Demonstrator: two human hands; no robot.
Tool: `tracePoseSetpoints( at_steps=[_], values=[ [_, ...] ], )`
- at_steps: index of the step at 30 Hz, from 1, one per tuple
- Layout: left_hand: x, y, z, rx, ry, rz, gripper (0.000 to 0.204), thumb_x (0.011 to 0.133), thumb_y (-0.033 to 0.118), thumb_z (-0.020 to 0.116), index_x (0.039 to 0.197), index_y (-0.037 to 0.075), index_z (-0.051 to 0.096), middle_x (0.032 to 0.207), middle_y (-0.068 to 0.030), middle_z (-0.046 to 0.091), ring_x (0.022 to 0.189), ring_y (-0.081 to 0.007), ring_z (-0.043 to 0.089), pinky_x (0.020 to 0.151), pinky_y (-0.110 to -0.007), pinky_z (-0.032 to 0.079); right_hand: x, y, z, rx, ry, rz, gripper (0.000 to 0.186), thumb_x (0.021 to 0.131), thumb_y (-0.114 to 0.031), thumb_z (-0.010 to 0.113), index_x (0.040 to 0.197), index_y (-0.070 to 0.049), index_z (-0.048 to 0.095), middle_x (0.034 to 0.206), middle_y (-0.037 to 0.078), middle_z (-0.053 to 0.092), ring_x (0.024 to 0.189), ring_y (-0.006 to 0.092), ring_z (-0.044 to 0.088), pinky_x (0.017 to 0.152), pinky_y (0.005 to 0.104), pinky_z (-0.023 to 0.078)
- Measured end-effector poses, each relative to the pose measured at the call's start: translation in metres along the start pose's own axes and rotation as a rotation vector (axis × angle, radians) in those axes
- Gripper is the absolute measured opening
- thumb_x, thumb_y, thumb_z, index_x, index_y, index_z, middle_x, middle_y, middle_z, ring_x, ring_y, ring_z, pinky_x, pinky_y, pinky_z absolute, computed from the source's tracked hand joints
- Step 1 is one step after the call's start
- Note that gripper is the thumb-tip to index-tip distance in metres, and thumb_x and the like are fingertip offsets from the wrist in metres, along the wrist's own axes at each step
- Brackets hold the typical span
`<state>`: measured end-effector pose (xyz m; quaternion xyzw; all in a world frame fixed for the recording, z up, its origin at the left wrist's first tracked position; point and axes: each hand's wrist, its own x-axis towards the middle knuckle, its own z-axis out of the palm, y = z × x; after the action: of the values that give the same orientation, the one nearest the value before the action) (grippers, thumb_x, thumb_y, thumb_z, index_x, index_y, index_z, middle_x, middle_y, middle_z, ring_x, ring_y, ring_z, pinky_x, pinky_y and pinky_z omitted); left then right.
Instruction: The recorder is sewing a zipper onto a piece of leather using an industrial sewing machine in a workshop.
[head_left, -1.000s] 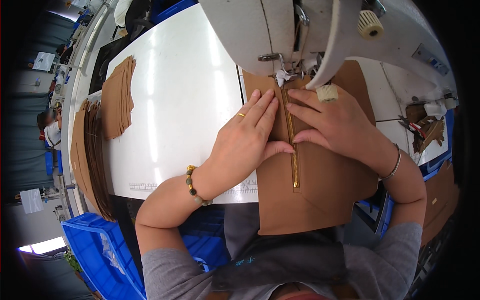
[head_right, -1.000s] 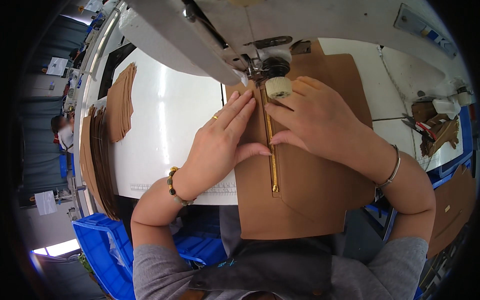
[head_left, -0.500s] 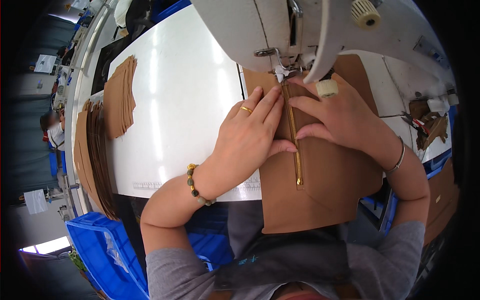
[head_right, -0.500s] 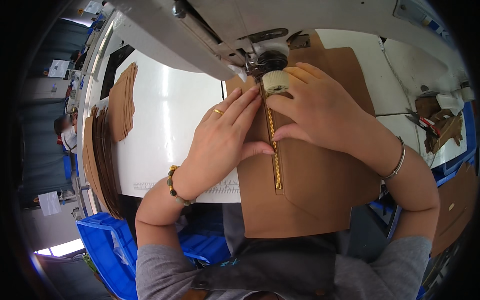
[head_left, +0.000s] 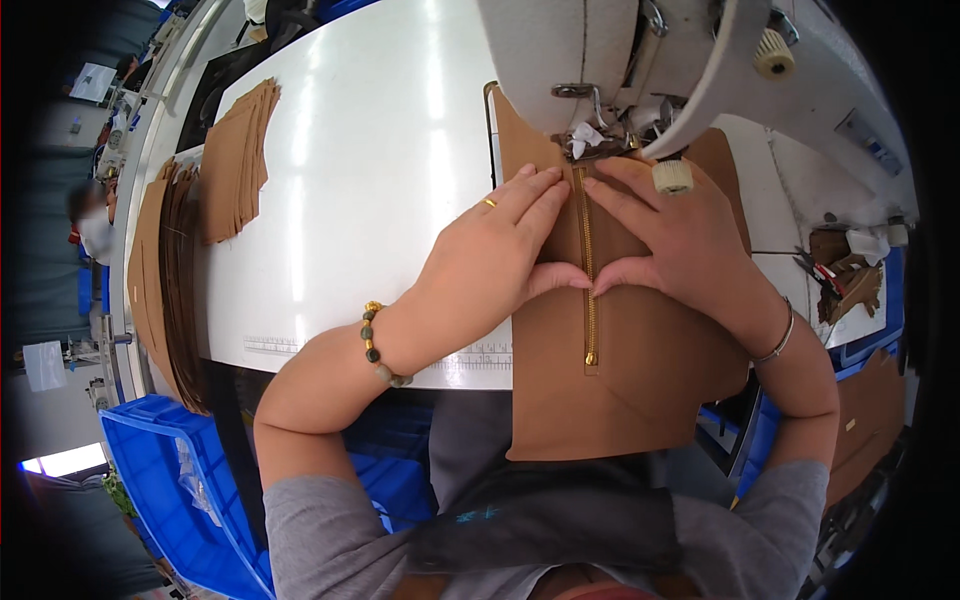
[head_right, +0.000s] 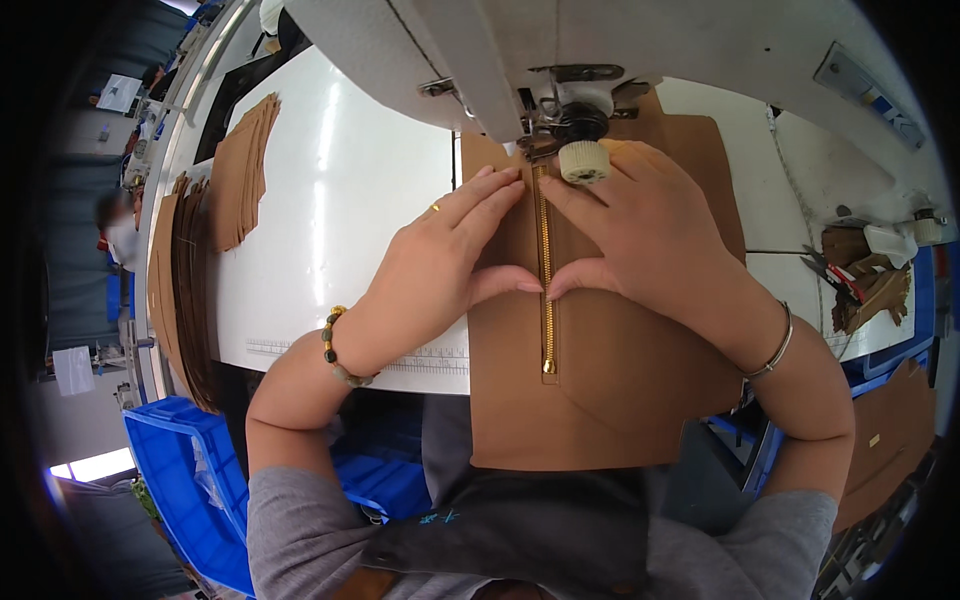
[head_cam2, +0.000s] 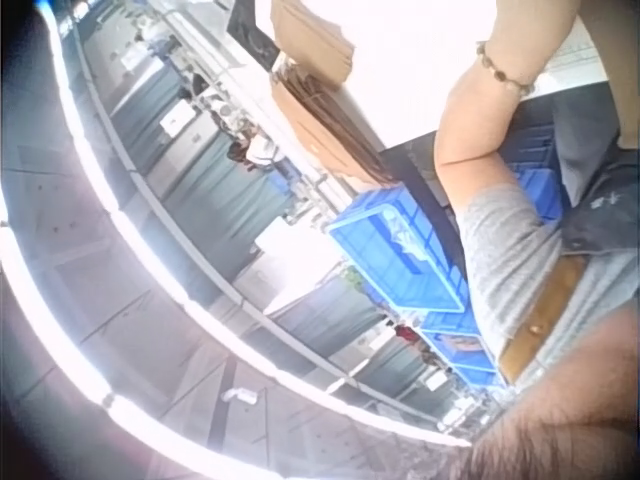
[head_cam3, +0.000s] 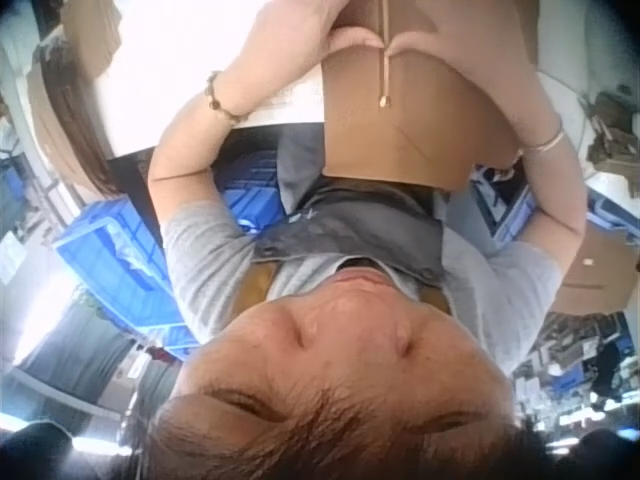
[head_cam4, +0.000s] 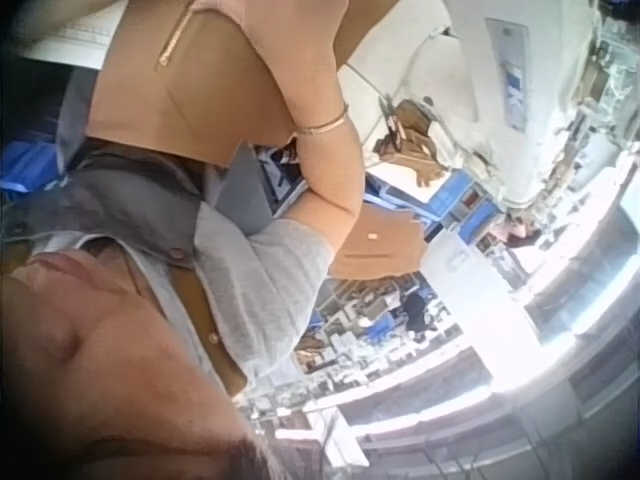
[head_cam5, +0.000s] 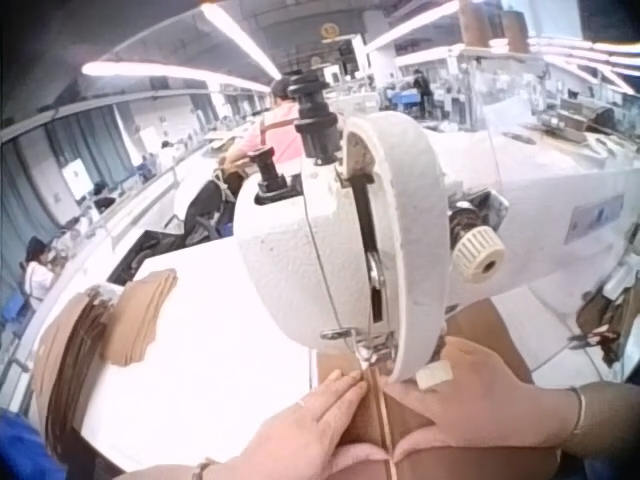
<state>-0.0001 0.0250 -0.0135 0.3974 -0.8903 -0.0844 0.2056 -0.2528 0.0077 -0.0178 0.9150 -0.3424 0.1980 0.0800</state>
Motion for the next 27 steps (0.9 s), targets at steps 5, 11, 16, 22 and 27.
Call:
tracePoseSetpoints(
  at_steps=[5, 11, 16, 22, 27],
  values=[
    [-0.0032, 0.0001, -0.0007, -0.068, -0.02, -0.028, 0.084, 0.077, 0.043, 0.085, 0.141, -0.003, 0.058, 0.149, -0.0173, 0.058, 0.139, -0.037, 0.055, 0.109, -0.043, 0.052, 0.002, -0.004, -0.0011, 0.172, -0.044, 0.023, 0.089, 0.069, -0.068, 0.075, 0.131, -0.004, 0.068, 0.124, 0.01, 0.068, 0.109, 0.0316, 0.064, 0.103, 0.0431, 0.05],
    [0.0, 0.0009, -0.0036, 0.063, -0.075, 0.048, 0.085, 0.077, 0.046, 0.083, 0.143, -0.001, 0.059, 0.148, -0.0167, 0.059, 0.139, -0.0376, 0.055, 0.112, -0.043, 0.05, 0.002, -0.005, -0.0022, 0.145, -0.073, 0.024, 0.09, 0.069, -0.066, 0.076, 0.131, -0.001, 0.067, 0.116, 0.01, 0.071, 0.111, 0.0296, 0.065, 0.106, 0.0426, 0.048],
    [0.0041, -0.0025, -0.0051, 0.093, -0.068, 0.067, 0.083, 0.076, 0.047, 0.083, 0.141, -0.001, 0.062, 0.146, -0.0162, 0.061, 0.137, -0.0364, 0.057, 0.112, -0.043, 0.049, 0.0032, -0.005, -0.003, 0.161, -0.09, 0.034, 0.091, 0.07, -0.065, 0.076, 0.132, 0.0, 0.066, 0.118, 0.011, 0.07, 0.113, 0.0291, 0.065, 0.109, 0.0433, 0.047],
    [0.0054, -0.0029, -0.0056, 0.113, -0.057, 0.08, 0.082, 0.075, 0.048, 0.083, 0.138, 0.0, 0.063, 0.144, -0.0152, 0.063, 0.135, -0.0357, 0.058, 0.112, -0.044, 0.048, 0.0042, -0.0051, -0.002, 0.161, -0.082, 0.035, 0.091, 0.07, -0.064, 0.077, 0.134, 0.0, 0.065, 0.12, 0.011, 0.07, 0.116, 0.029, 0.064, 0.111, 0.0448, 0.045],
    [0.0062, -0.0043, -0.0044, 0.107, -0.05, 0.082, 0.08, 0.076, 0.048, 0.082, 0.138, -0.001, 0.064, 0.144, -0.0147, 0.064, 0.135, -0.0355, 0.058, 0.112, -0.044, 0.048, 0.0038, -0.0039, 0.0012, 0.162, -0.097, 0.055, 0.091, 0.069, -0.064, 0.077, 0.134, 0.0, 0.065, 0.12, 0.011, 0.07, 0.118, 0.0294, 0.064, 0.112, 0.0453, 0.045]
  ],
)
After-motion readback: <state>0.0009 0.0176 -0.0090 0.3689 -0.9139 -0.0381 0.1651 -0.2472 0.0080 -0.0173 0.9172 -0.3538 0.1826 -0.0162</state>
